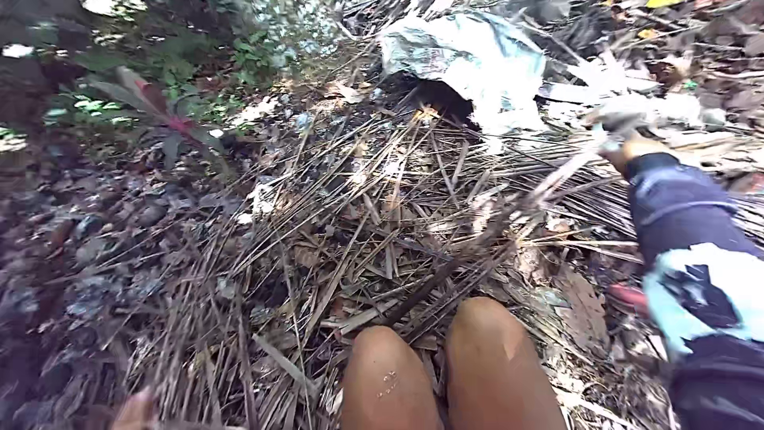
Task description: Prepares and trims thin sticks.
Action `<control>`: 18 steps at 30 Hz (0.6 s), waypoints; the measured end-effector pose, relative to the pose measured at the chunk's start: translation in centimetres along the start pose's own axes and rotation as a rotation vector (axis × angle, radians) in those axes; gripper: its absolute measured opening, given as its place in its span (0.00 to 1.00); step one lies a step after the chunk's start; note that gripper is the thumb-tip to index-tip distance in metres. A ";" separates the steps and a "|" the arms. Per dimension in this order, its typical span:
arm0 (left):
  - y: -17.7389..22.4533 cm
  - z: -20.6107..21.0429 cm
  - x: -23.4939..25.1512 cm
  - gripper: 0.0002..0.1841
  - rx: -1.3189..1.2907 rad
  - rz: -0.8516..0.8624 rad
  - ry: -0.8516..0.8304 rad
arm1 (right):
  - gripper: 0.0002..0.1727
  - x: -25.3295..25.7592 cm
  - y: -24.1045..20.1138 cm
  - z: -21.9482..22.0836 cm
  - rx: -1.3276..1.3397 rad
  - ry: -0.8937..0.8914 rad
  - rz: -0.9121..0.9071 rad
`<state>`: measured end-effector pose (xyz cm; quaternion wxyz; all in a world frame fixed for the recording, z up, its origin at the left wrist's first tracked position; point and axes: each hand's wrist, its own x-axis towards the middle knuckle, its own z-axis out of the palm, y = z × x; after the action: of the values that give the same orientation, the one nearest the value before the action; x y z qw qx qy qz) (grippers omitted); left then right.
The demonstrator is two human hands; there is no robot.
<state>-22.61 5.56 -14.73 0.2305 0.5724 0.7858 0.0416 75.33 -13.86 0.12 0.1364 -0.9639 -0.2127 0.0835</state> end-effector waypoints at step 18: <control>34.0 7.0 -23.0 0.13 -0.768 0.777 -0.167 | 0.35 -34.5 -17.5 10.4 0.911 -1.031 -0.916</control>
<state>15.65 -5.38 -2.58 0.4517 0.6964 0.4245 0.3616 35.39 -11.13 -0.98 0.4197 -0.4727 -0.5657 0.5295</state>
